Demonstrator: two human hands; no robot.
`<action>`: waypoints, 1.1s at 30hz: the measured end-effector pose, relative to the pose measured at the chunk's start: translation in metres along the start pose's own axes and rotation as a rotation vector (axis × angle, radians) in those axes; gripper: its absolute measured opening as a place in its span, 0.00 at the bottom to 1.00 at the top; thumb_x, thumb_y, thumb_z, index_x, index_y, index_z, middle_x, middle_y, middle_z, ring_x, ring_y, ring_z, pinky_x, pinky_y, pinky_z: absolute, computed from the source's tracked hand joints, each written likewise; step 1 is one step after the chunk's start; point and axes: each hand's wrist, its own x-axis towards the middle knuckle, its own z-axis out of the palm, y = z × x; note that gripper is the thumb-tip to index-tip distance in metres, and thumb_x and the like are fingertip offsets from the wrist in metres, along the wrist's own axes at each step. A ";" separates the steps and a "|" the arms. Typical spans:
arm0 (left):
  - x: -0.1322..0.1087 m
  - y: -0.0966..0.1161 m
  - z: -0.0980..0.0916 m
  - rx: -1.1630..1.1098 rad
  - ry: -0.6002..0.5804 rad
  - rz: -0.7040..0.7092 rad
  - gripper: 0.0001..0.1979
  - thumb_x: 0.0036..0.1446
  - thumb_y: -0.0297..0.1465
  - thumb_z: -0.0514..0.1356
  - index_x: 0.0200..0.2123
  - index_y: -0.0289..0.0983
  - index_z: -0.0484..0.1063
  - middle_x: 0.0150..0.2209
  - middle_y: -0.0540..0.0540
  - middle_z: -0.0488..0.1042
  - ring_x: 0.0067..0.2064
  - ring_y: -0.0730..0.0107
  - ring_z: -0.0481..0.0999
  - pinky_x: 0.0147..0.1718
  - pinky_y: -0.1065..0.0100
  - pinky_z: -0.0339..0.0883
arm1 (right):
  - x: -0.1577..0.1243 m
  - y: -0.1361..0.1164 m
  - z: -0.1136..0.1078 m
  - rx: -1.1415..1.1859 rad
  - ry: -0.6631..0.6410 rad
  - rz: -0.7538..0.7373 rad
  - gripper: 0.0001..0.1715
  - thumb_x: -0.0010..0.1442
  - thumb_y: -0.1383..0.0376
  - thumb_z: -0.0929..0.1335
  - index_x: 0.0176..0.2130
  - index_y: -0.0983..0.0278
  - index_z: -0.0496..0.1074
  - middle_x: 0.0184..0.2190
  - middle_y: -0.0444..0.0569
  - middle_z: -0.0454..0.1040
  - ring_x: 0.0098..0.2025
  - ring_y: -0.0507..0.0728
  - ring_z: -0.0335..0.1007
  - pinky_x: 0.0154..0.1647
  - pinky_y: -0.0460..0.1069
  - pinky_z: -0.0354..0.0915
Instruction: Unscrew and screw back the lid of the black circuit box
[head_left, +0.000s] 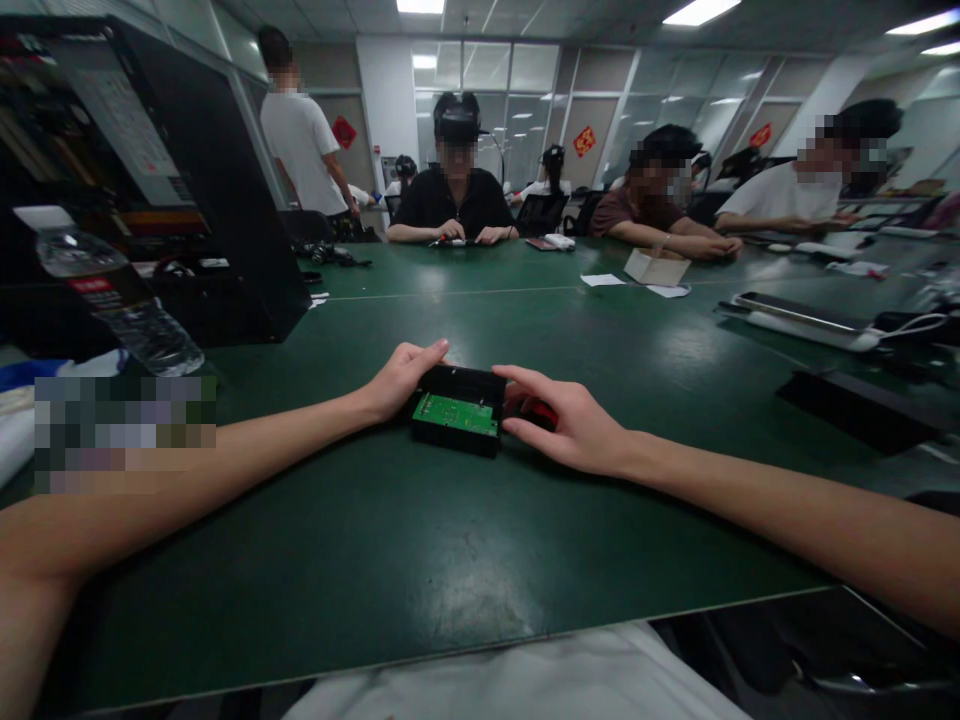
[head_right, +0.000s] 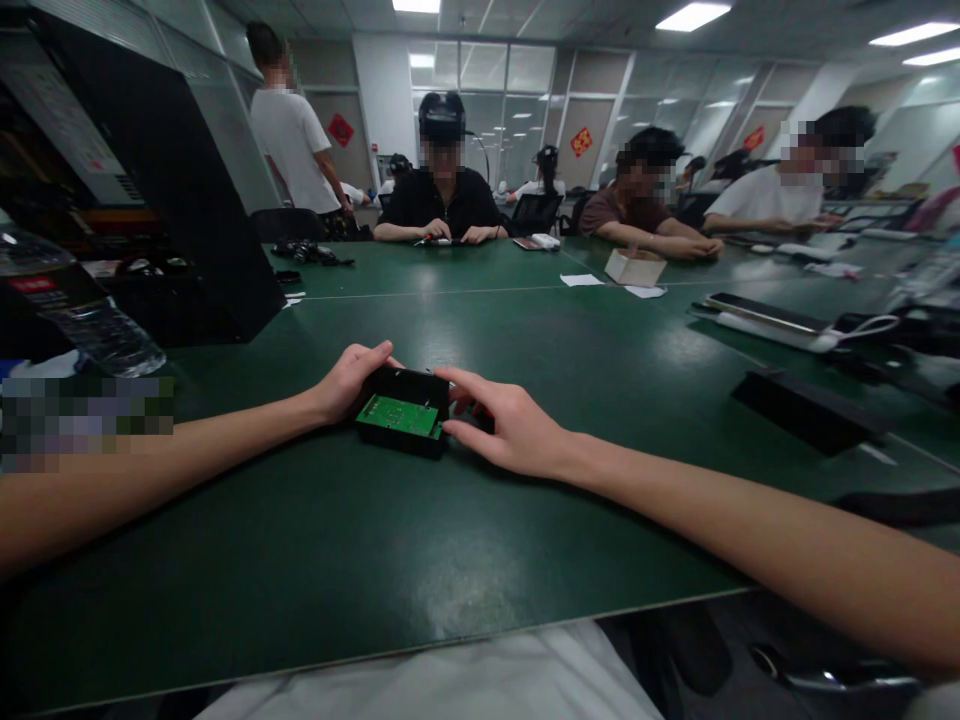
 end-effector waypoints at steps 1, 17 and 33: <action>-0.001 0.001 0.000 0.002 0.000 0.002 0.31 0.56 0.56 0.63 0.29 0.30 0.79 0.24 0.44 0.78 0.25 0.69 0.76 0.27 0.70 0.67 | 0.000 0.001 0.000 -0.008 -0.007 -0.004 0.35 0.66 0.60 0.69 0.67 0.63 0.58 0.46 0.52 0.77 0.42 0.54 0.76 0.43 0.49 0.72; -0.005 0.004 0.003 0.060 -0.021 0.045 0.31 0.57 0.56 0.61 0.27 0.31 0.79 0.23 0.44 0.76 0.24 0.69 0.74 0.24 0.71 0.65 | -0.001 0.001 0.004 -0.118 0.006 -0.003 0.42 0.61 0.58 0.72 0.68 0.63 0.56 0.48 0.54 0.76 0.45 0.57 0.75 0.48 0.53 0.72; -0.001 0.027 -0.024 0.198 -0.558 -0.077 0.29 0.51 0.43 0.71 0.53 0.33 0.78 0.48 0.38 0.80 0.48 0.55 0.79 0.46 0.63 0.72 | 0.000 0.003 0.001 -0.138 -0.008 -0.012 0.41 0.63 0.59 0.70 0.69 0.65 0.55 0.48 0.56 0.76 0.43 0.57 0.74 0.47 0.53 0.72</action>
